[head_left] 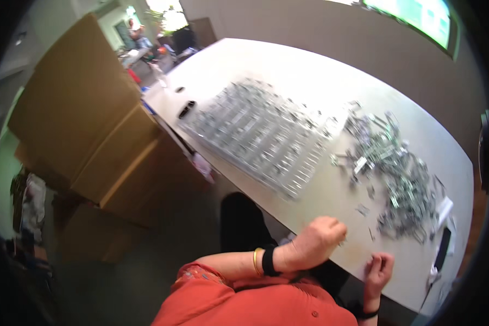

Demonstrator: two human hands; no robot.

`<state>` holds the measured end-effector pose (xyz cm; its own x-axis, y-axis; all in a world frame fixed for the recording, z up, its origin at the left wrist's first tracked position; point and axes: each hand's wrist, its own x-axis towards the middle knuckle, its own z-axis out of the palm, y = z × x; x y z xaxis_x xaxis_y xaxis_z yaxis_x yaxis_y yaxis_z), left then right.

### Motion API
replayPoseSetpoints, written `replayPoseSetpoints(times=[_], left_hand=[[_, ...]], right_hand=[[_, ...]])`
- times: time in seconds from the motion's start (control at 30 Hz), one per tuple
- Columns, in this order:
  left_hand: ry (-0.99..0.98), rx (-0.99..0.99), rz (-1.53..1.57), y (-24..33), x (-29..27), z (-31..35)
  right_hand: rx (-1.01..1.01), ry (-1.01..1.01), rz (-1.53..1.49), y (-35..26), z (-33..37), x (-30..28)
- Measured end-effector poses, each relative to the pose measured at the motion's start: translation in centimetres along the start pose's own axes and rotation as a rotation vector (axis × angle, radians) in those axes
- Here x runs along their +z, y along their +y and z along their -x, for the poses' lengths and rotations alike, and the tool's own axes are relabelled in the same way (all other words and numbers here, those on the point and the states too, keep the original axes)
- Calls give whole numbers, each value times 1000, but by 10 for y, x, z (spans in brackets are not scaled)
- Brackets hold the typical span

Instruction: The person sits at a table and assembles small metal hardware components by hand. They pick up metal brackets and pins from a pile, insert the pins into the brackets, and place the assembled units into a clear plastic organizer tray. The process is repeated continuously throughout the video.

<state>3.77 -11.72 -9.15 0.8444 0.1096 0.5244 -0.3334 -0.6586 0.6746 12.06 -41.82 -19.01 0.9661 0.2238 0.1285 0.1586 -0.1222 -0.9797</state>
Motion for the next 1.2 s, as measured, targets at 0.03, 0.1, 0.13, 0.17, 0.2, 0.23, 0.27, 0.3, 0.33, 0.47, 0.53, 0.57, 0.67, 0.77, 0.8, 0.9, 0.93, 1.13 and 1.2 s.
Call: replayPoseSetpoints(times=[0.03,0.1,0.13,0.17,0.2,0.23,0.27,0.3,0.33,0.47,0.53,0.57,0.67,0.77,0.8,0.9,0.93,1.13,1.2], left_hand=[[42,-3,22,6,-7,-1],[44,24,13,9,-21,-7],[61,33,14,12,-25,-8],[72,44,32,12,-26,-8],[62,56,50,10,-27,-8],[81,57,58,8,-25,-6],[94,61,77,4,-17,-4],[104,67,97,0,-10,-1],[99,91,83,-3,-4,2],[58,165,9,-27,27,12],[32,161,-7,-36,34,17],[36,154,-12,-40,37,19],[42,144,-23,-49,41,23],[54,166,-28,-57,46,23],[64,173,-36,-60,50,24],[40,171,-40,-65,55,26],[25,164,-36,-65,55,26],[-20,165,-39,-69,54,27],[-18,159,-34,-69,54,27]], right_hand=[[-41,32,40,8,-1,1],[25,-6,75,-3,1,-2],[-5,-12,85,-2,0,-2],[-31,-6,109,0,1,-3],[-39,-2,124,1,1,-3],[-51,-19,134,3,-3,-1],[-60,-25,151,4,-3,-2],[-26,-33,141,4,-2,-4],[8,-39,133,4,0,-6],[16,-16,139,11,0,-7],[-30,-12,271,18,1,-10],[-17,-7,227,17,0,-10],[27,-1,126,10,3,-5],[95,16,88,14,5,-9],[133,35,66,14,6,-8],[125,50,37,3,6,0],[103,47,35,0,5,1],[156,39,84,10,5,-7],[142,53,112,14,6,-7]])
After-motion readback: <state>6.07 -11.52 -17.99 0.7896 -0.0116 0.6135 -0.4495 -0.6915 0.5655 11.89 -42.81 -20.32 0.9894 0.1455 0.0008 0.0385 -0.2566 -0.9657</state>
